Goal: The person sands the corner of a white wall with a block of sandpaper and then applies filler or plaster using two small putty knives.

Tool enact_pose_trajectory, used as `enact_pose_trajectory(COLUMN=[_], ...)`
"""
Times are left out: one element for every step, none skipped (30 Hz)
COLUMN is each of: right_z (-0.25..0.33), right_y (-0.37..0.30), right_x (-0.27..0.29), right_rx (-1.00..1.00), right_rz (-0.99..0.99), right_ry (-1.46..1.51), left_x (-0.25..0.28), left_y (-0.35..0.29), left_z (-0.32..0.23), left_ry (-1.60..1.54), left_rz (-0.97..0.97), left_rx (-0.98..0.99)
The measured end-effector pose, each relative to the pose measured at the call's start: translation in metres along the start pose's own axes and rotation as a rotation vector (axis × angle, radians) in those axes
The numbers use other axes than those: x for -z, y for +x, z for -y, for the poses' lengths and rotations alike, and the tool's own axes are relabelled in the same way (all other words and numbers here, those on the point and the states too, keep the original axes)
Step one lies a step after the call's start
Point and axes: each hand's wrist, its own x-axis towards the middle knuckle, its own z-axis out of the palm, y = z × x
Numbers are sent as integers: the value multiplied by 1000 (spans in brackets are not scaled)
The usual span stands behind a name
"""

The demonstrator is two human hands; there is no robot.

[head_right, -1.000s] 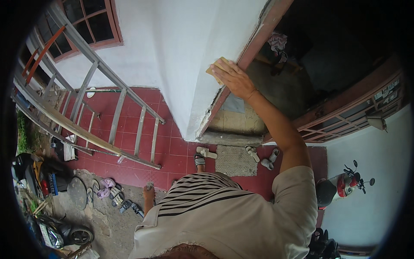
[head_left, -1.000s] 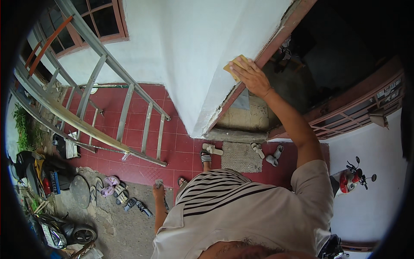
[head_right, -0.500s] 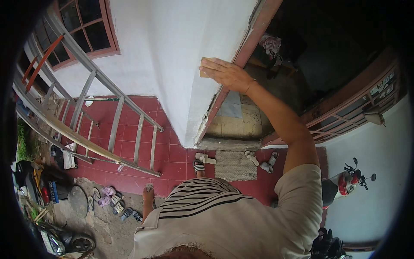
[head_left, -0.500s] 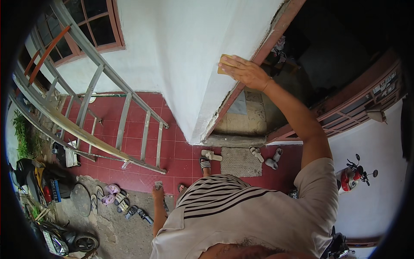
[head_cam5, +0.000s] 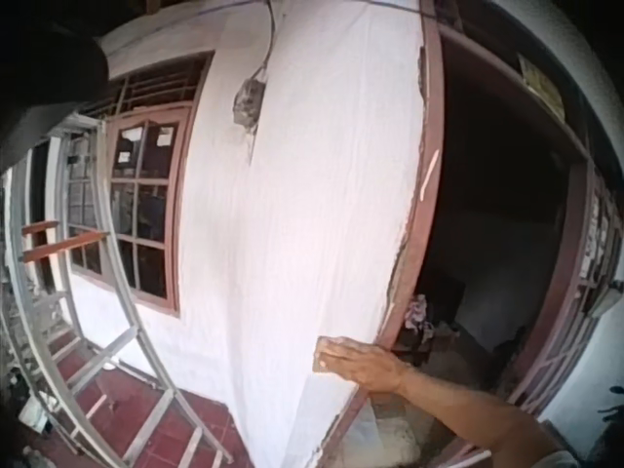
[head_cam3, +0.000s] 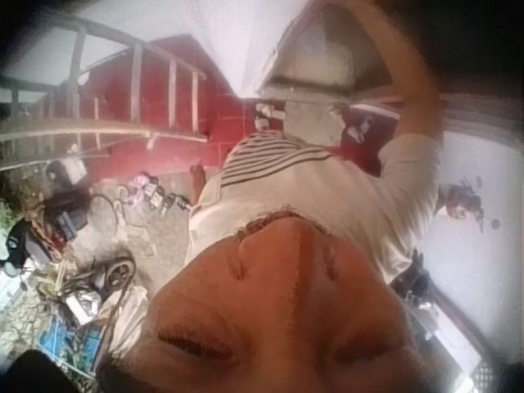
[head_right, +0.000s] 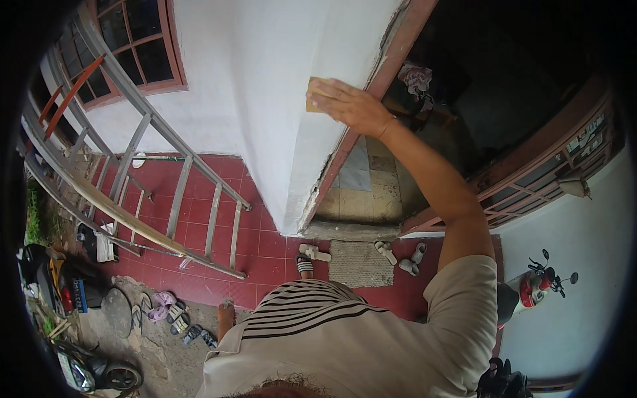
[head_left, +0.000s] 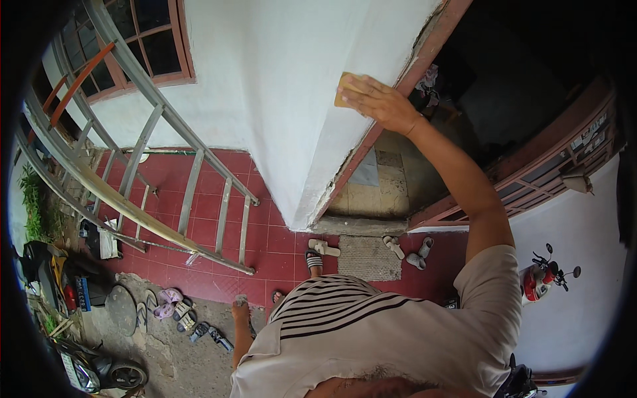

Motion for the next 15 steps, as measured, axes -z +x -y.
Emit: enact_pose_trajectory(right_z=[-22,-38,-55,-72,-71,-68,-50,-25,0,19,25,29,28,10,-9], right_y=[7,22,31,37,38,42,43,37,23,11,8,5,3,0,6], right_x=[18,46,70,84,79,74,61,43,13,-9,-17,-18,-18,-14,2], right_rx=[-1,-100,-187,-231,-266,-296,-252,-207,-152,-93,-89,-40,9,7,4], right_rz=[-88,-195,-247,-335,-367,-395,-324,-253,-158,-59,-61,18,98,9,-81], right_ry=[-124,-162,-323,-343,-312,-287,-232,-182,-68,43,42,-33,-106,-91,-64], left_x=[4,5,2,0,1,3,3,1,0,-2,-2,-4,-3,-3,1], left_y=[0,-1,-2,-3,-4,-4,-5,-5,-5,-6,-6,-5,-5,-4,-5], left_z=[4,6,3,-2,-3,-3,1,-1,-1,1,1,-1,-3,-5,-3], left_ry=[3,5,6,42,79,84,55,25,23,-3,-30,-33,20,76,80], left_rz=[-2,-4,-2,-35,-75,-75,-55,-33,-34,-55,-82,-79,-46,-13,-16], left_rx=[10,20,17,4,-7,-11,29,65,62,41,21,18,27,37,46])
